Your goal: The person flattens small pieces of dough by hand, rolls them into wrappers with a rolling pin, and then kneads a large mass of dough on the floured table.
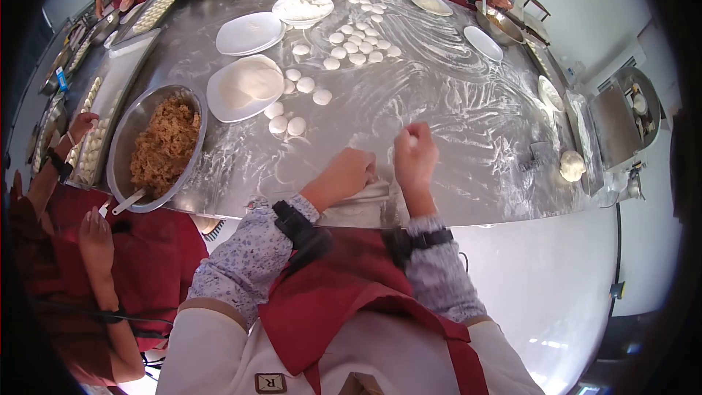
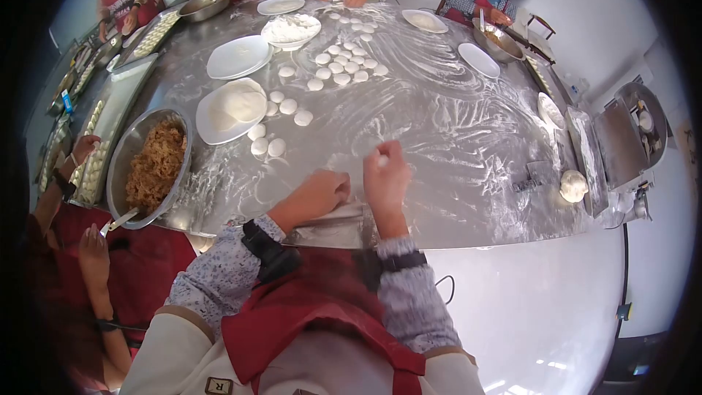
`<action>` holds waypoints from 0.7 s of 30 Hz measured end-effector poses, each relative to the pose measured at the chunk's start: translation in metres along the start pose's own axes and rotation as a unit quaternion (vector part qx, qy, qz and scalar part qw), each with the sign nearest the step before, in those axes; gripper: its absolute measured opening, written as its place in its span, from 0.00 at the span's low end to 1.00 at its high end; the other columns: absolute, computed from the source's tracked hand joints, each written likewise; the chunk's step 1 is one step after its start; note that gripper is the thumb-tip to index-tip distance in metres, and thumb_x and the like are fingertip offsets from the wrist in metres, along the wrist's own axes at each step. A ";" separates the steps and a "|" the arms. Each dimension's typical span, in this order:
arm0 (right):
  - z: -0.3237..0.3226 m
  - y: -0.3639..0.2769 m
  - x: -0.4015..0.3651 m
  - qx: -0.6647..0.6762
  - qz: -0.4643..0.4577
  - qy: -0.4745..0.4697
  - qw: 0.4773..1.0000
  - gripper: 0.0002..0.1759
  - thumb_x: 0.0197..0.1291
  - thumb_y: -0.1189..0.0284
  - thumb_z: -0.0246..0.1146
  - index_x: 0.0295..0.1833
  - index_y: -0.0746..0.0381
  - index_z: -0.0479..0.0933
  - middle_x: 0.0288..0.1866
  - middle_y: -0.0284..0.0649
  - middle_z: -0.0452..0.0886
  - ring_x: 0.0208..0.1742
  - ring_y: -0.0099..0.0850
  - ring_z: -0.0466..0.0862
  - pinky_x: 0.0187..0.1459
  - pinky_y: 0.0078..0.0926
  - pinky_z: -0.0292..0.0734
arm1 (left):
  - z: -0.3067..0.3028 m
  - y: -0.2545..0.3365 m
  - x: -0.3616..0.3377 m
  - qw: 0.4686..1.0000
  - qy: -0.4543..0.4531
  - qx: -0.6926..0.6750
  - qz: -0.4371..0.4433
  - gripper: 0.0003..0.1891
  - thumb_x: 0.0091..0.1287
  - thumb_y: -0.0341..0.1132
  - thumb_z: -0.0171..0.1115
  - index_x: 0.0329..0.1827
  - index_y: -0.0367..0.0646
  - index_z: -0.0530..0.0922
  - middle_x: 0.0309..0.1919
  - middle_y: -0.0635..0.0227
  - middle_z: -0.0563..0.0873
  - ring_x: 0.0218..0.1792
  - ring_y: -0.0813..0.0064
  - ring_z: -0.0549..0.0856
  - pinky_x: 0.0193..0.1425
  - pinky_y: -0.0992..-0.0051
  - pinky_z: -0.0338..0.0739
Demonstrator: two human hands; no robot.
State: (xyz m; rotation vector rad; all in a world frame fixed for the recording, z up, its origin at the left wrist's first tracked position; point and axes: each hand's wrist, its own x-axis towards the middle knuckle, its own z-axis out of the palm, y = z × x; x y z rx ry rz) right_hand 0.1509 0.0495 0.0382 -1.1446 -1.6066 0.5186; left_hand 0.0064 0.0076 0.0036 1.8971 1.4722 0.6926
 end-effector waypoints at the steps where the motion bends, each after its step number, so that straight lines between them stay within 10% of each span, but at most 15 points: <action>1: 0.010 0.003 0.009 -0.007 0.008 -0.005 1.000 0.06 0.55 0.76 0.57 0.39 0.65 0.74 0.32 0.48 0.81 0.34 0.44 0.83 0.40 0.35 0.76 | 0.000 0.002 0.005 0.999 0.023 0.017 -0.016 0.08 0.55 0.32 0.63 0.35 0.39 0.79 0.31 0.55 0.85 0.34 0.53 0.83 0.40 0.62 0.76; 9: -0.016 0.029 -0.040 0.056 0.112 0.015 0.992 0.07 0.57 0.74 0.57 0.40 0.65 0.74 0.33 0.48 0.80 0.37 0.45 0.82 0.40 0.37 0.75 | -0.014 -0.009 -0.015 0.999 0.023 0.035 0.010 0.07 0.59 0.34 0.60 0.34 0.40 0.79 0.29 0.55 0.84 0.33 0.51 0.83 0.37 0.59 0.75; 18: 0.025 0.021 0.012 -0.048 -0.024 0.009 0.999 0.08 0.58 0.74 0.56 0.42 0.63 0.73 0.34 0.50 0.80 0.36 0.48 0.82 0.40 0.38 0.76 | 0.006 -0.017 0.004 0.990 0.136 0.027 -0.009 0.07 0.60 0.33 0.60 0.35 0.38 0.78 0.28 0.53 0.84 0.33 0.51 0.83 0.38 0.59 0.75; 21: -0.006 0.019 -0.023 -0.034 0.011 0.016 0.999 0.06 0.58 0.75 0.56 0.41 0.64 0.73 0.32 0.49 0.79 0.34 0.45 0.81 0.40 0.35 0.76 | -0.007 -0.014 -0.011 0.995 0.051 0.064 0.049 0.07 0.60 0.34 0.59 0.35 0.38 0.78 0.28 0.54 0.84 0.33 0.51 0.83 0.38 0.59 0.76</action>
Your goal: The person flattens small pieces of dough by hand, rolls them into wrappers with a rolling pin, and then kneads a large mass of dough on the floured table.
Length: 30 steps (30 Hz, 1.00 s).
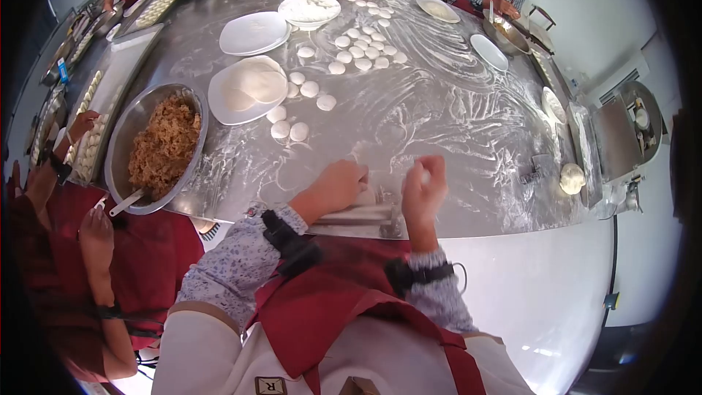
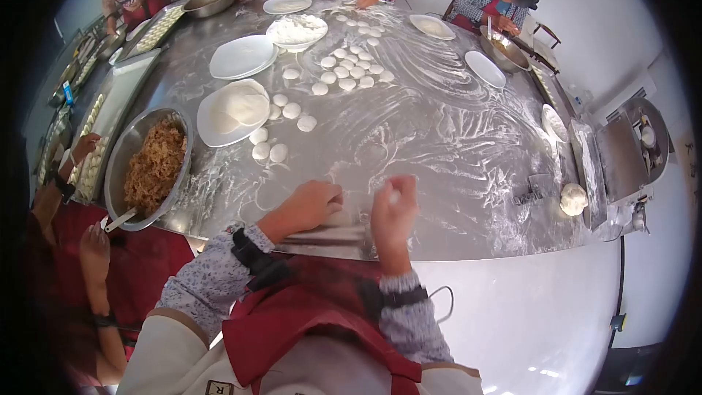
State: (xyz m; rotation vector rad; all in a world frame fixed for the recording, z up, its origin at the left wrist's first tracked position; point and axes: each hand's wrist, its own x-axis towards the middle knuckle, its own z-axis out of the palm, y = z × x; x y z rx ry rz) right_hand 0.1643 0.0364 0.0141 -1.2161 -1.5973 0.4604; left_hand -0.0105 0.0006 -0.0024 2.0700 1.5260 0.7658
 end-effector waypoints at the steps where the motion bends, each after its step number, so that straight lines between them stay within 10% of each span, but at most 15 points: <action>1: -0.006 0.007 -0.010 0.022 0.031 0.000 0.999 0.05 0.58 0.75 0.56 0.40 0.65 0.73 0.30 0.46 0.78 0.32 0.40 0.81 0.38 0.34 0.76 | -0.007 0.003 -0.003 0.998 -0.020 -0.040 -0.038 0.08 0.61 0.34 0.59 0.34 0.38 0.77 0.28 0.54 0.84 0.34 0.51 0.83 0.39 0.59 0.76; 9: 0.044 -0.014 0.047 -0.024 0.014 -0.018 0.999 0.08 0.58 0.72 0.56 0.41 0.63 0.74 0.34 0.50 0.81 0.37 0.48 0.83 0.40 0.40 0.76 | 0.009 0.009 0.010 0.992 0.071 -0.005 -0.104 0.08 0.60 0.34 0.61 0.35 0.38 0.78 0.28 0.54 0.83 0.33 0.52 0.82 0.39 0.59 0.76; 18: 0.004 -0.003 0.008 -0.007 0.018 -0.005 1.000 0.08 0.58 0.72 0.57 0.41 0.63 0.74 0.34 0.51 0.81 0.37 0.49 0.83 0.40 0.41 0.76 | -0.007 0.007 -0.012 0.992 -0.060 -0.085 -0.075 0.09 0.63 0.37 0.55 0.36 0.40 0.79 0.29 0.53 0.84 0.34 0.48 0.82 0.40 0.56 0.75; 24: 0.035 -0.013 0.038 -0.040 0.005 -0.016 0.999 0.06 0.58 0.74 0.55 0.39 0.65 0.73 0.32 0.49 0.80 0.33 0.44 0.82 0.38 0.39 0.76 | 0.010 0.010 0.009 0.990 0.105 -0.038 -0.081 0.07 0.60 0.34 0.58 0.35 0.40 0.79 0.30 0.52 0.84 0.34 0.50 0.83 0.40 0.57 0.76; 30: -0.004 0.006 -0.010 0.035 0.103 -0.010 0.994 0.07 0.58 0.72 0.56 0.40 0.64 0.73 0.31 0.49 0.80 0.34 0.47 0.83 0.39 0.39 0.76 | -0.007 0.005 -0.006 0.997 -0.036 -0.045 -0.057 0.07 0.59 0.33 0.58 0.36 0.39 0.80 0.30 0.53 0.84 0.34 0.50 0.83 0.41 0.58 0.76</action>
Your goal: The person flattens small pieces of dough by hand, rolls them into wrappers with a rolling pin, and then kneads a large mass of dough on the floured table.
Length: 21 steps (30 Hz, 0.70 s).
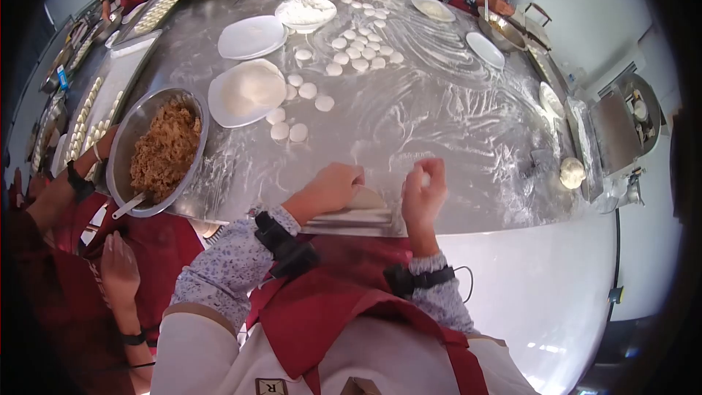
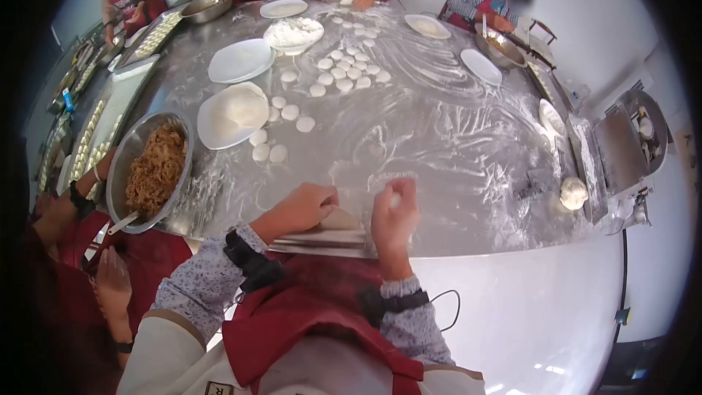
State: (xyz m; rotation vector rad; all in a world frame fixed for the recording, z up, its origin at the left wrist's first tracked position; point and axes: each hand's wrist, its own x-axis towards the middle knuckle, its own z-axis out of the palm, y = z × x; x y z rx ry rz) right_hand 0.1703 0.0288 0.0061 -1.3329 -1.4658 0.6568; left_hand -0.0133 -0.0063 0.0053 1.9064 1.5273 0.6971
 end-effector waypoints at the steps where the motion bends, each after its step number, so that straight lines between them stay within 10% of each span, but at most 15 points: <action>1: 0.004 -0.009 0.006 -0.016 -0.046 0.010 0.999 0.07 0.58 0.72 0.56 0.40 0.64 0.73 0.31 0.50 0.80 0.35 0.48 0.83 0.39 0.40 0.76 | 0.001 0.001 -0.001 1.000 -0.009 -0.007 -0.005 0.07 0.59 0.32 0.58 0.36 0.39 0.79 0.30 0.53 0.84 0.34 0.50 0.82 0.41 0.58 0.76; 6: 0.042 -0.030 0.048 -0.041 -0.086 -0.004 0.995 0.07 0.57 0.73 0.55 0.39 0.64 0.73 0.33 0.52 0.81 0.37 0.53 0.82 0.39 0.43 0.76 | 0.023 -0.001 0.018 0.995 0.098 -0.009 0.019 0.07 0.60 0.33 0.57 0.36 0.39 0.79 0.30 0.53 0.84 0.35 0.49 0.82 0.41 0.58 0.75; 15: 0.004 -0.010 0.006 -0.021 -0.051 0.026 0.998 0.06 0.58 0.73 0.56 0.38 0.64 0.74 0.30 0.48 0.81 0.35 0.44 0.83 0.39 0.37 0.76 | -0.002 0.000 -0.003 1.000 -0.015 -0.017 -0.015 0.08 0.60 0.32 0.56 0.37 0.39 0.79 0.31 0.52 0.84 0.36 0.49 0.82 0.41 0.57 0.75; 21: 0.039 -0.024 0.044 -0.033 -0.109 0.014 0.993 0.07 0.56 0.74 0.56 0.40 0.63 0.73 0.31 0.50 0.80 0.35 0.50 0.83 0.38 0.42 0.76 | 0.019 0.000 0.018 0.992 0.118 -0.034 0.026 0.08 0.59 0.32 0.56 0.38 0.38 0.79 0.31 0.52 0.84 0.36 0.49 0.82 0.40 0.58 0.75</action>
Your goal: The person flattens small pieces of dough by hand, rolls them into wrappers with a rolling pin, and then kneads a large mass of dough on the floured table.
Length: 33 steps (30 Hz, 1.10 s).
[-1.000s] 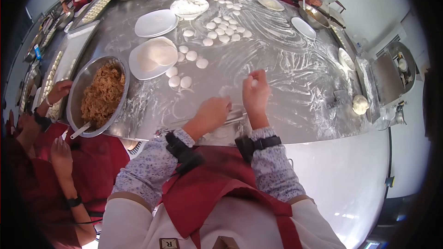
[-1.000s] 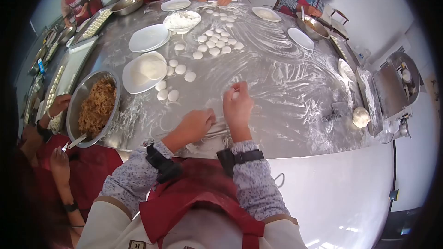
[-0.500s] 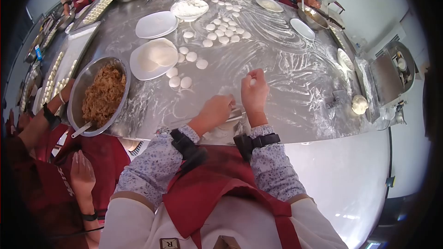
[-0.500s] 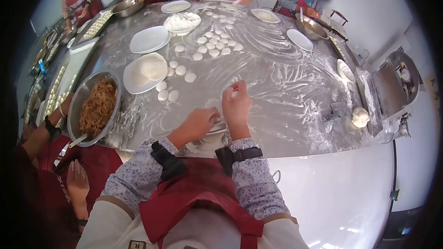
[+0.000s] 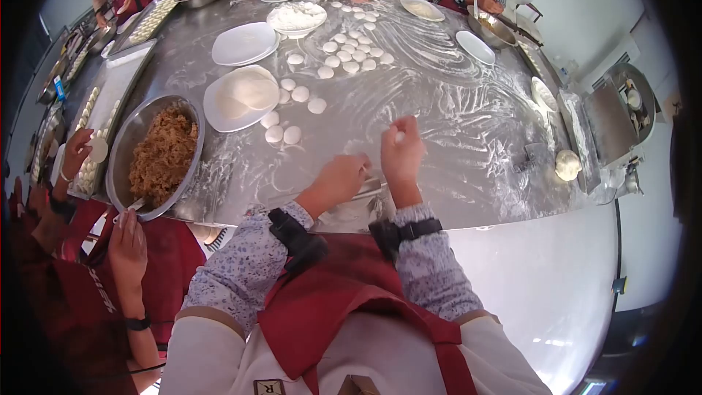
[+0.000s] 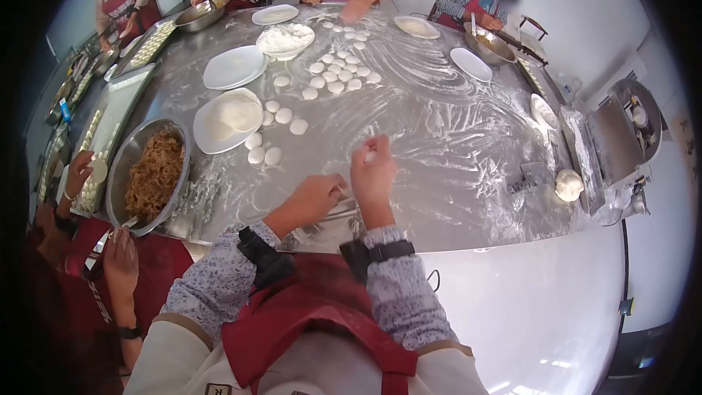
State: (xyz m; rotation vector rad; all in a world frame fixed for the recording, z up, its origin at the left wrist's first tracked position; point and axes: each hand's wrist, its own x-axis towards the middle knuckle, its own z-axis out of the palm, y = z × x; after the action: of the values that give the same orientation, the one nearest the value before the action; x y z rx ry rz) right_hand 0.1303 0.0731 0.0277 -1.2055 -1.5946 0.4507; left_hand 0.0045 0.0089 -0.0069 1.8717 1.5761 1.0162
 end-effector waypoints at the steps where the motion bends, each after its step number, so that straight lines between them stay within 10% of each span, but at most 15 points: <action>1: -0.007 0.002 -0.006 0.000 -0.004 -0.002 1.000 0.07 0.56 0.74 0.56 0.40 0.63 0.73 0.31 0.50 0.80 0.35 0.50 0.83 0.38 0.42 0.76 | -0.003 0.001 0.000 0.997 -0.049 0.051 0.001 0.09 0.59 0.32 0.56 0.38 0.38 0.79 0.32 0.52 0.84 0.36 0.49 0.82 0.41 0.59 0.75; 7: -0.043 0.010 -0.050 0.040 0.102 -0.007 0.994 0.07 0.57 0.74 0.57 0.40 0.63 0.73 0.32 0.51 0.80 0.35 0.50 0.83 0.39 0.41 0.76 | -0.025 0.003 -0.010 0.992 -0.118 0.030 -0.029 0.08 0.60 0.32 0.56 0.38 0.39 0.79 0.32 0.52 0.84 0.38 0.49 0.83 0.42 0.59 0.75; 27: -0.001 0.003 -0.006 -0.026 0.005 0.015 1.000 0.07 0.57 0.73 0.56 0.40 0.64 0.74 0.31 0.49 0.81 0.33 0.48 0.82 0.39 0.40 0.76 | -0.003 0.008 -0.008 0.998 0.002 -0.053 -0.021 0.10 0.60 0.30 0.54 0.42 0.37 0.78 0.31 0.48 0.83 0.37 0.52 0.84 0.42 0.58 0.76; 33: -0.046 0.010 -0.053 -0.001 0.044 0.024 0.999 0.06 0.57 0.74 0.56 0.38 0.64 0.74 0.29 0.47 0.79 0.32 0.44 0.81 0.38 0.39 0.75 | -0.020 -0.002 -0.008 0.994 -0.087 0.062 -0.006 0.10 0.61 0.30 0.54 0.42 0.38 0.78 0.31 0.49 0.83 0.37 0.51 0.84 0.42 0.59 0.76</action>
State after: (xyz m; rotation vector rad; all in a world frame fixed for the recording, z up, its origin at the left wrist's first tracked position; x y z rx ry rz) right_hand 0.1730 0.0189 0.0112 -1.2821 -1.5058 0.4735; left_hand -0.0131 -0.0007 0.0016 1.9731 1.5772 0.7430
